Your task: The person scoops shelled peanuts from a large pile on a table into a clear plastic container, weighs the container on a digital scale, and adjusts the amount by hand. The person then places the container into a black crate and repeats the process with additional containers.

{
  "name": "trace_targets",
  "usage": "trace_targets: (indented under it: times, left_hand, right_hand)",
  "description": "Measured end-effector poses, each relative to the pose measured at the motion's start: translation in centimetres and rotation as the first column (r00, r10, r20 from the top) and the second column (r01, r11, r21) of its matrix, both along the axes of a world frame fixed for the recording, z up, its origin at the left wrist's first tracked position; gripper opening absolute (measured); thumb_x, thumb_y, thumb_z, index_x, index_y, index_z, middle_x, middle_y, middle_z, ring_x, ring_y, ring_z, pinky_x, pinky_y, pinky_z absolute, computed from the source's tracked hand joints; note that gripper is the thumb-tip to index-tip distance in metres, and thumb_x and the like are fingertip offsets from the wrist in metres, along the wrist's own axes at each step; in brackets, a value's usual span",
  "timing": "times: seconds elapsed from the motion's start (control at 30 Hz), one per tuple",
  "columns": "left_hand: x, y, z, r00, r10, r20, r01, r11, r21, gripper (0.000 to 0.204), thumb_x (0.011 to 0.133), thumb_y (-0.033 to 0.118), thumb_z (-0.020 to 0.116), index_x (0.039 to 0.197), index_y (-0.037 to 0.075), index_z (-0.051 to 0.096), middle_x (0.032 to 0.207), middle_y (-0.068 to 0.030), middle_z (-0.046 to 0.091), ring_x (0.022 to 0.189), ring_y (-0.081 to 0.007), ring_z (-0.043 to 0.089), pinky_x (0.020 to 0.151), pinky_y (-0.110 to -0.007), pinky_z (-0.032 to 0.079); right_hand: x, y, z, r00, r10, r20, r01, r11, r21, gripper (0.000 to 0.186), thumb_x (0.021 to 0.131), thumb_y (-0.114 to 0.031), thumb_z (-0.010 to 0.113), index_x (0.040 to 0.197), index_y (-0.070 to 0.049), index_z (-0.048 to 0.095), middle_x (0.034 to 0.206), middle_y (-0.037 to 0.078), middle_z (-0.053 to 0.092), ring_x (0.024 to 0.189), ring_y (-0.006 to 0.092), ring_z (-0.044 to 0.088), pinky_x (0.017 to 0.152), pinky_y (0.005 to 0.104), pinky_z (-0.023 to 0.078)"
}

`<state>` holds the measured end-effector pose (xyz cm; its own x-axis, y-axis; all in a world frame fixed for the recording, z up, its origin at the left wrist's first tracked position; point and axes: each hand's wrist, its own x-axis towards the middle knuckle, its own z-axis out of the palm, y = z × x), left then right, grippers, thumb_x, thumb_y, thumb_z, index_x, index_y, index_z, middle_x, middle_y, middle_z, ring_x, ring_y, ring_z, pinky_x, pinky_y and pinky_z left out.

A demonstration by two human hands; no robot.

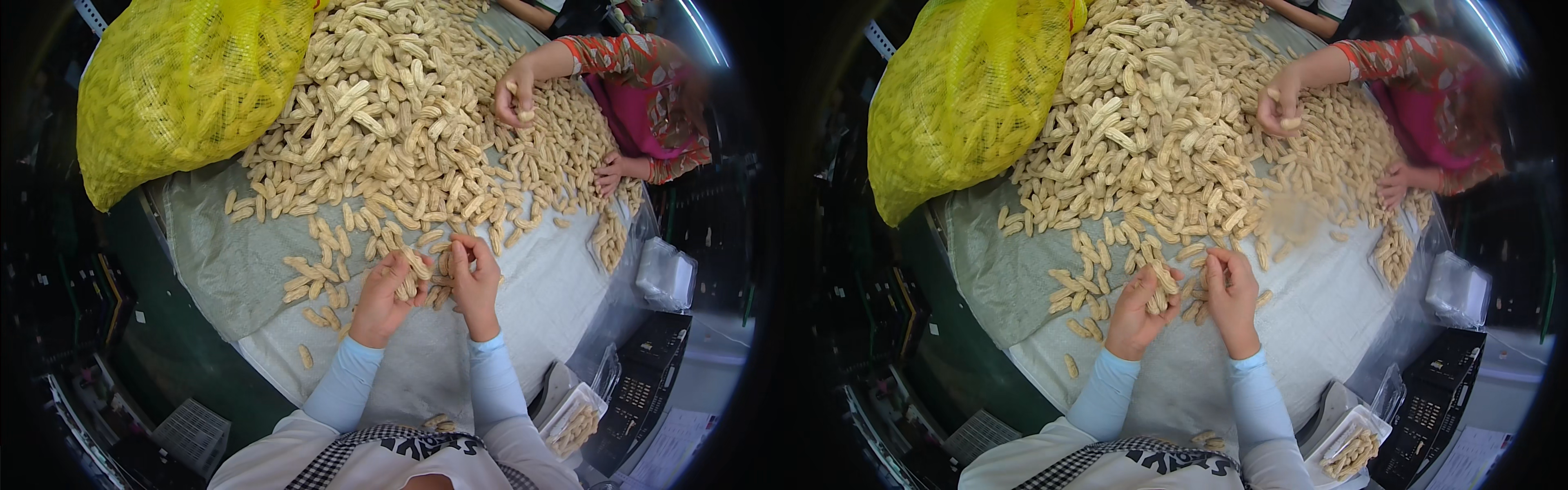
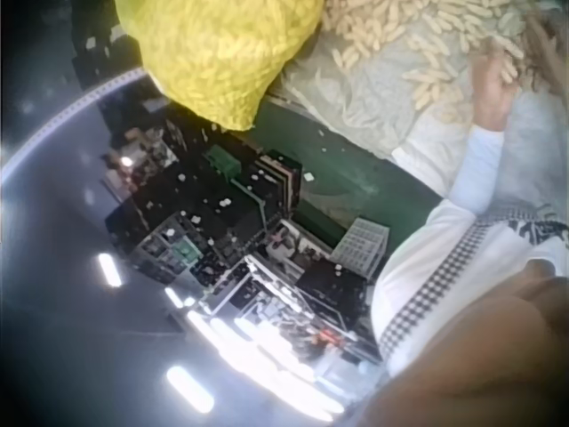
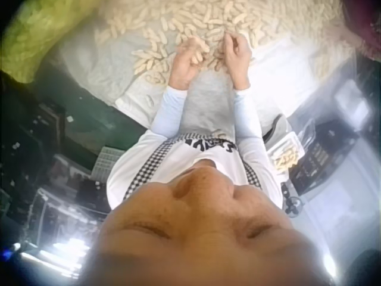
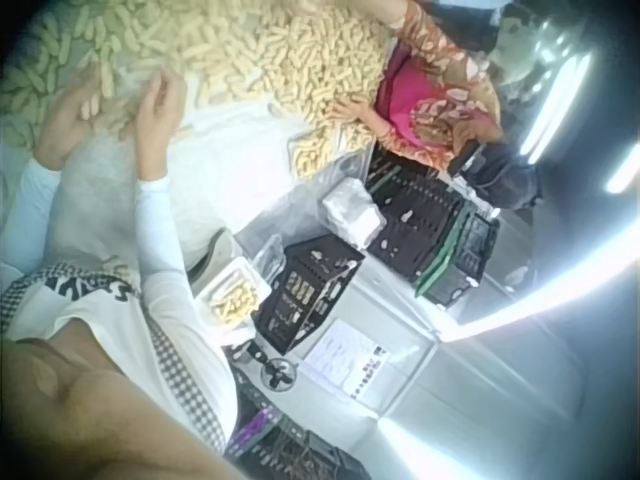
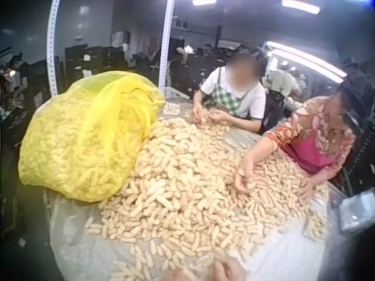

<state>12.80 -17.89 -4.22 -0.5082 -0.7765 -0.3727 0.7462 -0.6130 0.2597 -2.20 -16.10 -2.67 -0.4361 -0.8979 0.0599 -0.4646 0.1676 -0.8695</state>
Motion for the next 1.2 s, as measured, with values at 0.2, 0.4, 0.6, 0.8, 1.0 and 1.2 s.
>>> trace_targets:
  times: [0.2,0.4,0.6,0.8,1.0,1.2]
  left_hand:
    - [0.4,-0.1,0.2,0.993,-0.070,-0.092,0.062,0.995,-0.081,0.035,0.099,0.025,0.042,0.125,0.002,0.051,0.108,-0.0135,0.063,0.081,-0.0217,0.063,0.051,-0.031,0.048]
    - [0.4,-0.5,0.8,0.997,-0.060,0.045,0.063,0.995,-0.077,0.039,0.100,0.027,0.040,0.128,0.002,0.048,0.107,-0.0135,0.063,0.080,-0.0229,0.064,0.050,-0.030,0.048]
    - [0.6,-0.5,-0.2,0.998,0.066,-0.003,-0.066,0.997,-0.040,0.037,0.100,0.029,0.039,0.124,0.003,0.049,0.098,-0.0093,0.063,0.075,-0.0175,0.061,0.050,-0.026,0.045]
    - [1.4,-1.0,0.1,0.974,0.226,-0.023,-0.225,0.974,0.033,0.033,0.101,0.032,0.040,0.121,0.009,0.052,0.090,-0.0051,0.059,0.070,-0.0142,0.054,0.050,-0.024,0.044]
    - [1.7,-1.1,-0.3,0.954,0.286,-0.093,-0.288,0.958,-0.005,0.033,0.098,0.034,0.048,0.120,0.010,0.051,0.088,-0.0028,0.061,0.072,-0.0144,0.057,0.053,-0.025,0.045]
    - [1.6,-1.0,0.0,0.940,0.326,-0.095,-0.326,0.945,0.018,0.030,0.099,0.033,0.047,0.117,0.010,0.054,0.088,-0.0049,0.056,0.071,-0.0148,0.051,0.054,-0.024,0.043]
  right_hand:
    - [0.0,-3.4,-0.3,0.904,0.060,-0.423,-0.164,0.963,-0.214,0.025,0.082,-0.001,0.060,0.107,-0.002,0.060,0.104,0.013,0.058,0.094,0.0297,0.053,0.083,0.0355,0.044]
    - [1.5,-3.0,-1.9,0.790,0.144,-0.596,-0.234,0.969,-0.077,0.039,0.077,-0.003,0.062,0.116,-0.003,0.058,0.120,0.010,0.055,0.106,0.0299,0.049,0.091,0.0409,0.039]
    - [2.6,-0.6,-1.3,0.783,0.252,-0.568,-0.315,0.949,-0.012,0.045,0.076,0.001,0.059,0.120,-0.006,0.056,0.123,0.006,0.055,0.109,0.0272,0.051,0.093,0.0404,0.036]
    - [2.7,1.7,-1.4,0.761,0.340,-0.552,-0.421,0.907,-0.022,0.039,0.074,-0.001,0.064,0.113,-0.007,0.060,0.115,0.005,0.059,0.106,0.0254,0.053,0.089,0.0389,0.036]
    - [2.6,-1.1,-0.2,0.839,0.160,-0.520,-0.231,0.970,-0.074,0.023,0.078,-0.010,0.069,0.099,-0.007,0.061,0.089,0.006,0.059,0.086,0.0257,0.053,0.076,0.0371,0.037]
    - [3.6,-4.7,-1.8,0.774,0.111,-0.624,-0.149,0.989,-0.009,0.022,0.080,-0.017,0.069,0.098,-0.008,0.061,0.081,0.005,0.055,0.078,0.0246,0.051,0.071,0.0370,0.035]
